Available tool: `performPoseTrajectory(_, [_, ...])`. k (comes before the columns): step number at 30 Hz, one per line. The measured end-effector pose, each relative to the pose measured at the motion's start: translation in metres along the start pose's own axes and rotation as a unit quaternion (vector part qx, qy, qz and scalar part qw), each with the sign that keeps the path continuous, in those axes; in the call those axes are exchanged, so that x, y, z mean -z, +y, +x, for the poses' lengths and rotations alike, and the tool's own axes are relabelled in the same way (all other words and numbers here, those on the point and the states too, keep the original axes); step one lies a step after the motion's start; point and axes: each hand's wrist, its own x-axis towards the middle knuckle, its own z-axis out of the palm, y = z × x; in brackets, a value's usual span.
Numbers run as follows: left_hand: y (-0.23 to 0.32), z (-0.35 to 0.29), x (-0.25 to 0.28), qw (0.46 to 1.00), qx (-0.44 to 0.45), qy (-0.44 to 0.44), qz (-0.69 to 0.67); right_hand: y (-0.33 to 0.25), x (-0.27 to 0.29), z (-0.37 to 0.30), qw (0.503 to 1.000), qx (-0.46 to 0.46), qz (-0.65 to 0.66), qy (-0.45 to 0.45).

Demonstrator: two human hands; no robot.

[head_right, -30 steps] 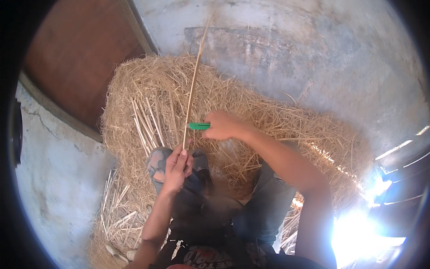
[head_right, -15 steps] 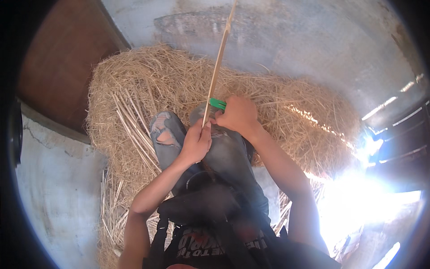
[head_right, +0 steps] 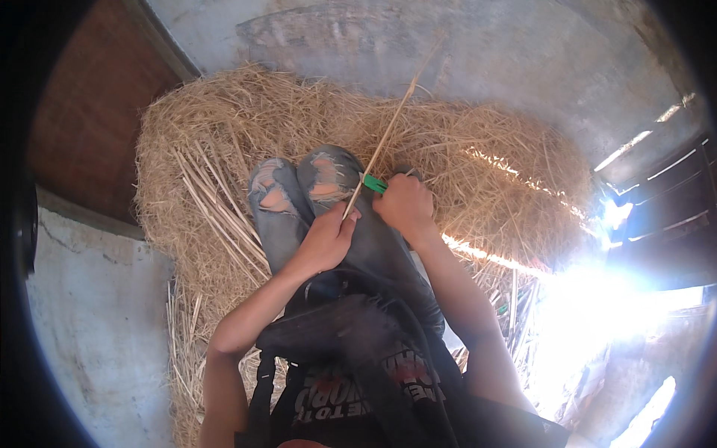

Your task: The person uses a small green-handled knife to shave and smooth down long, thin strips of bamboo while sitting in a workspace containing straw.

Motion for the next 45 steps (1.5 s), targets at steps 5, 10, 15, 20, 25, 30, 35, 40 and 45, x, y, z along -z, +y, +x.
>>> performPoseTrajectory(5, [0.019, 0.021, -0.008, 0.996, 0.049, -0.065, 0.048, 0.027, -0.003, -0.002, 1.000, -0.027, 0.015, 0.003])
performPoseTrajectory(10, [0.013, 0.034, -0.017, 0.995, 0.005, -0.071, 0.064, 0.042, -0.021, -0.001, 0.996, -0.068, 0.060, 0.000])
performPoseTrajectory(15, [0.020, 0.033, -0.021, 0.983, -0.011, -0.086, 0.164, 0.052, -0.030, 0.005, 0.994, -0.082, 0.071, 0.020])
performPoseTrajectory(20, [0.016, 0.026, -0.035, 0.967, -0.041, -0.065, 0.244, 0.059, -0.055, 0.021, 0.987, -0.074, 0.106, 0.096])
performPoseTrajectory(25, [0.024, 0.027, -0.040, 0.960, -0.017, -0.065, 0.272, 0.052, -0.070, 0.036, 0.974, -0.096, 0.150, 0.139])
performPoseTrajectory(30, [0.029, 0.032, -0.037, 0.963, -0.003, -0.078, 0.258, 0.059, -0.076, 0.048, 0.975, -0.079, 0.143, 0.148])
performPoseTrajectory(35, [0.032, 0.035, -0.037, 0.965, 0.027, -0.094, 0.243, 0.066, -0.077, 0.055, 0.969, -0.096, 0.158, 0.163])
performPoseTrajectory(40, [0.022, 0.034, -0.035, 0.974, -0.009, -0.068, 0.217, 0.063, -0.066, 0.063, 0.971, -0.092, 0.134, 0.175])
performPoseTrajectory(45, [0.020, 0.032, -0.030, 0.982, -0.007, -0.081, 0.173, 0.068, -0.052, 0.076, 0.970, -0.090, 0.141, 0.175])
